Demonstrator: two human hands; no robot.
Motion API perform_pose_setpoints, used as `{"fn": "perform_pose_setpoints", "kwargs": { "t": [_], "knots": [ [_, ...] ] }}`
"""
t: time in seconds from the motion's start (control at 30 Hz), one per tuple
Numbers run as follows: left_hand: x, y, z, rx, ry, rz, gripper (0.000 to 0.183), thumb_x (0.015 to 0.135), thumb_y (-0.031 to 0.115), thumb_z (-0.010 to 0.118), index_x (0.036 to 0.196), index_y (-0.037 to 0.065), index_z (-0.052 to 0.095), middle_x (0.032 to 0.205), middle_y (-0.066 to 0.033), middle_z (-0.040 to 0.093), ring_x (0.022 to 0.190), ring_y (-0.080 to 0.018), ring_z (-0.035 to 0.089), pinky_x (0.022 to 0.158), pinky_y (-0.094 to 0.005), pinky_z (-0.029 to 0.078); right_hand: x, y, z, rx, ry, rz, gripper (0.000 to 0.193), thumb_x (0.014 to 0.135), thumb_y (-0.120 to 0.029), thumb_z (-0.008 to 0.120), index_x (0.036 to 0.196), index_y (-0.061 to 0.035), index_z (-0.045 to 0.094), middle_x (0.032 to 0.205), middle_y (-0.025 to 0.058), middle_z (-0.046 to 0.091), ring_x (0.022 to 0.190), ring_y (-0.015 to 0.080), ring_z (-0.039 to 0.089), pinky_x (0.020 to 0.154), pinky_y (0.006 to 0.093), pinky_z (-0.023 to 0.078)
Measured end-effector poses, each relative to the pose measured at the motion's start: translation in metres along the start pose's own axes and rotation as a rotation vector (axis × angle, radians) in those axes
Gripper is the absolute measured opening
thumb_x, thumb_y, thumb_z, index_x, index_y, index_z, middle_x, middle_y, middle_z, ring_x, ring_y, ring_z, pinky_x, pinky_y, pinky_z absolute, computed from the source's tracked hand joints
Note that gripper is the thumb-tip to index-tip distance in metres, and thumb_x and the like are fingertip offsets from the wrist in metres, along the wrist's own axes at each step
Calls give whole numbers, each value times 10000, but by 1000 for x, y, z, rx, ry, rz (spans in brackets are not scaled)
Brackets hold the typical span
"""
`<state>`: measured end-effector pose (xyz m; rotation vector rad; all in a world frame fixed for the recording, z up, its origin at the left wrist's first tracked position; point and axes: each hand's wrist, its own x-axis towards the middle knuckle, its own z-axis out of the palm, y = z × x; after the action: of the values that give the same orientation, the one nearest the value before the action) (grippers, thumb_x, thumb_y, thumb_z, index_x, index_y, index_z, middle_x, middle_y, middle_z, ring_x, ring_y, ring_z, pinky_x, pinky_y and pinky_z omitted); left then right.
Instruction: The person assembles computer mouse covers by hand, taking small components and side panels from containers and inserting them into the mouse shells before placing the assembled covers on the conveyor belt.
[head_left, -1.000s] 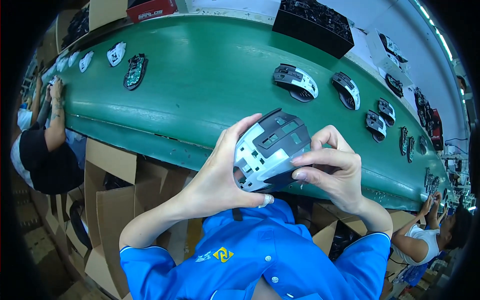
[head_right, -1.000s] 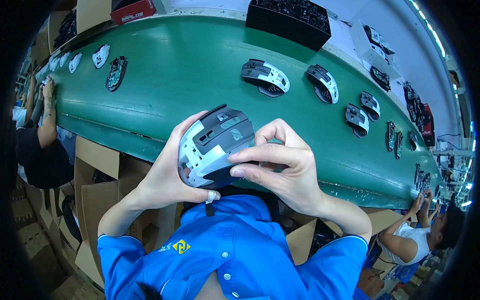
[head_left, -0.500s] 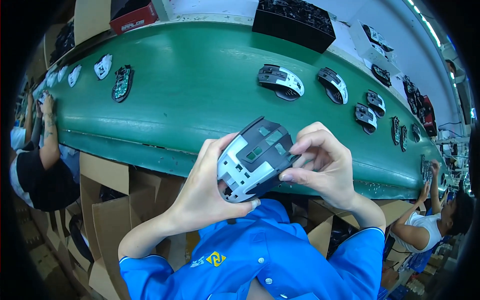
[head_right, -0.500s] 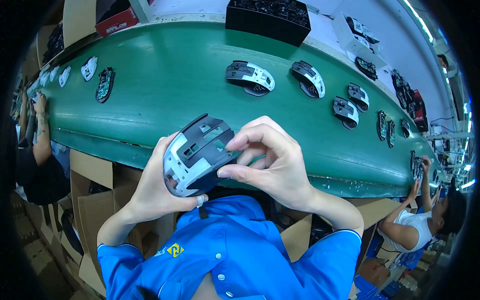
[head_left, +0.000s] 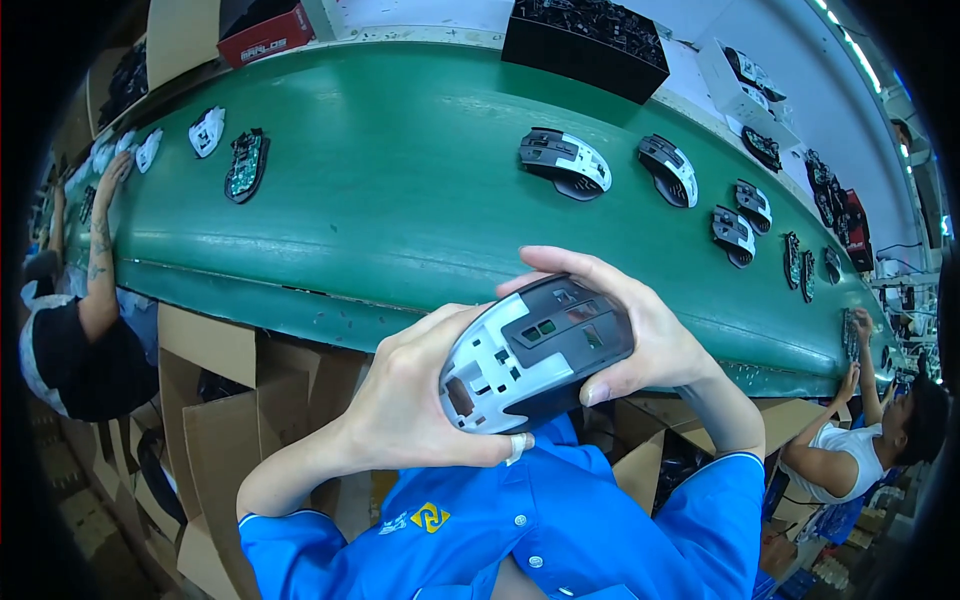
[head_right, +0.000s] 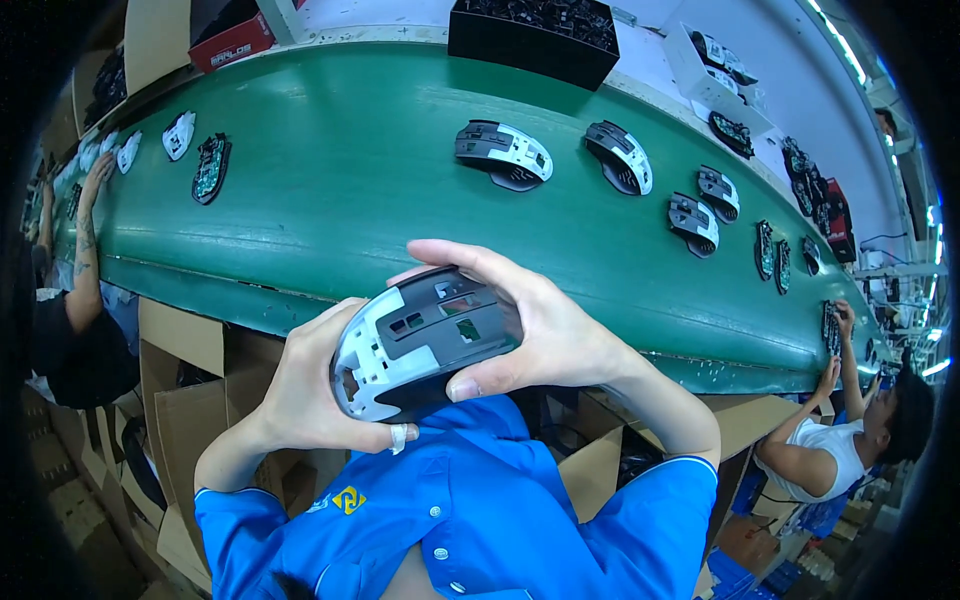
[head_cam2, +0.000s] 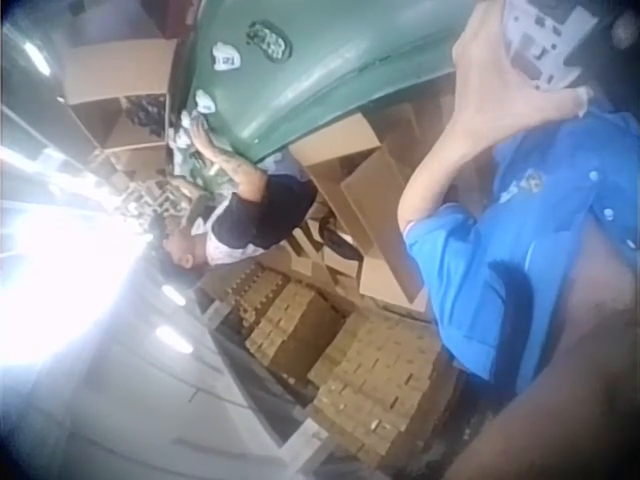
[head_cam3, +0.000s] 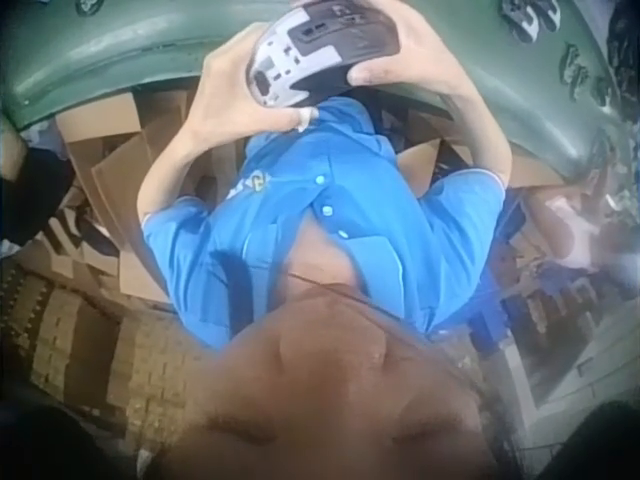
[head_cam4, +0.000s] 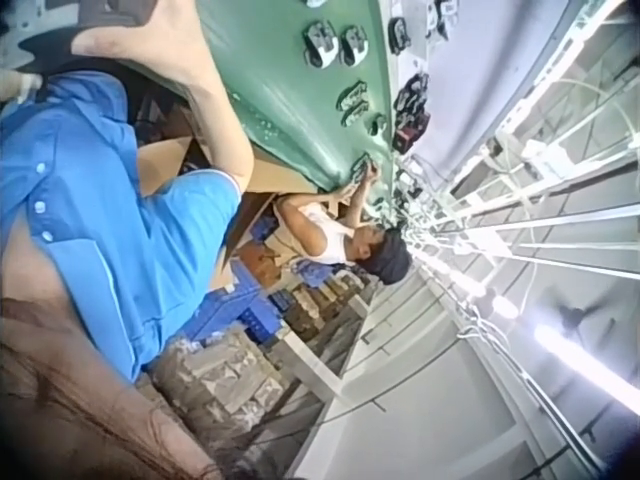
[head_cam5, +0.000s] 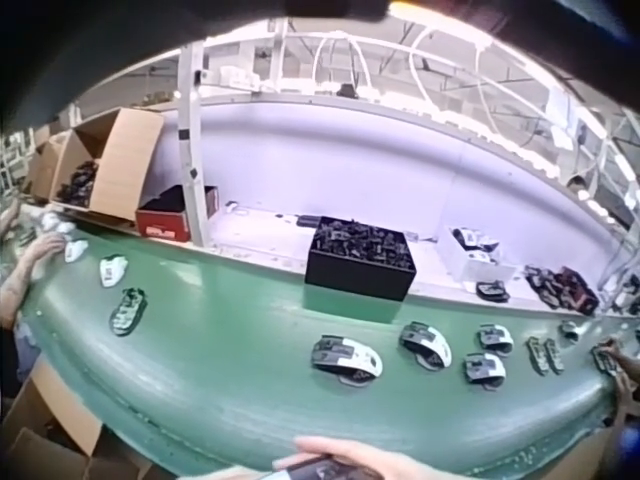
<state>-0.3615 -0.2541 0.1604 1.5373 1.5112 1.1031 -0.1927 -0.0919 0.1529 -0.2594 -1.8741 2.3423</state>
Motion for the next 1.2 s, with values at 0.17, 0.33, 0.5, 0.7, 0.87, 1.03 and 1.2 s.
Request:
{"fn": "perform_pose_setpoints", "kwargs": {
  "t": [0.17, 0.33, 0.5, 0.7, 0.87, 1.03, 1.2],
  "knots": [
    [-1, 0, -2, 98, 29, 49, 772, 535, 261, 824, 1160, -87, 534, 1058, -201, 601, 929, -305, 638, 802, -359, 512, 2, 6, -2, -109, -3, -68, 993, 531, -283, 891, 1322, 39, 384, 1261, 204, 529, 1176, 274, 519, 1017, 394, 396],
    [-3, -4, -4, 136, 24, 50, 782, 530, 277, 827, 1164, -83, 543, 1051, -201, 621, 918, -296, 650, 809, -355, 517, 5, 12, -3, -103, -7, -41, 915, 500, -247, 913, 1248, 22, 459, 1232, 204, 556, 1167, 272, 531, 1019, 404, 400],
    [-4, -11, -8, 152, 4, 80, 804, 554, 280, 828, 1205, -69, 511, 1076, -202, 601, 961, -304, 633, 811, -360, 517, 8, 20, -3, -76, -11, -61, 943, 493, -255, 918, 1262, 16, 445, 1265, 213, 530, 1192, 283, 512, 1031, 409, 388],
    [-7, -10, -16, 163, -16, 113, 848, 589, 244, 823, 1299, -12, 437, 1155, -194, 546, 1005, -320, 609, 823, -381, 524, 13, 18, -2, -214, -47, -223, 954, 478, -232, 929, 1259, 1, 433, 1310, 244, 483, 1240, 306, 467, 1049, 419, 360],
    [-7, -9, -25, 198, -44, 166, 873, 590, 213, 823, 1327, 3, 407, 1184, -192, 531, 1019, -325, 601, 833, -385, 522, 15, 14, 0, -180, -35, -183, 946, 485, -228, 928, 1258, -2, 432, 1318, 246, 475, 1238, 305, 467, 1052, 419, 355],
    [0, -20, -27, 97, -89, 94, 884, 589, 257, 843, 1309, -23, 413, 1191, -201, 513, 1090, -335, 551, 903, -390, 475, 17, 12, 9, -245, 36, -146, 825, 576, -168, 888, 1259, 1, 457, 1332, 161, 489, 1229, 250, 477, 1041, 385, 380],
    [8, -42, -24, -83, -28, -17, 768, 584, 260, 868, 1200, -51, 531, 1047, -155, 592, 997, -247, 594, 884, -350, 465, 30, 9, 11, -431, 81, -178, 777, 600, -200, 874, 1241, -1, 483, 1267, 151, 552, 1161, 240, 547, 997, 384, 435]
  ]
}}
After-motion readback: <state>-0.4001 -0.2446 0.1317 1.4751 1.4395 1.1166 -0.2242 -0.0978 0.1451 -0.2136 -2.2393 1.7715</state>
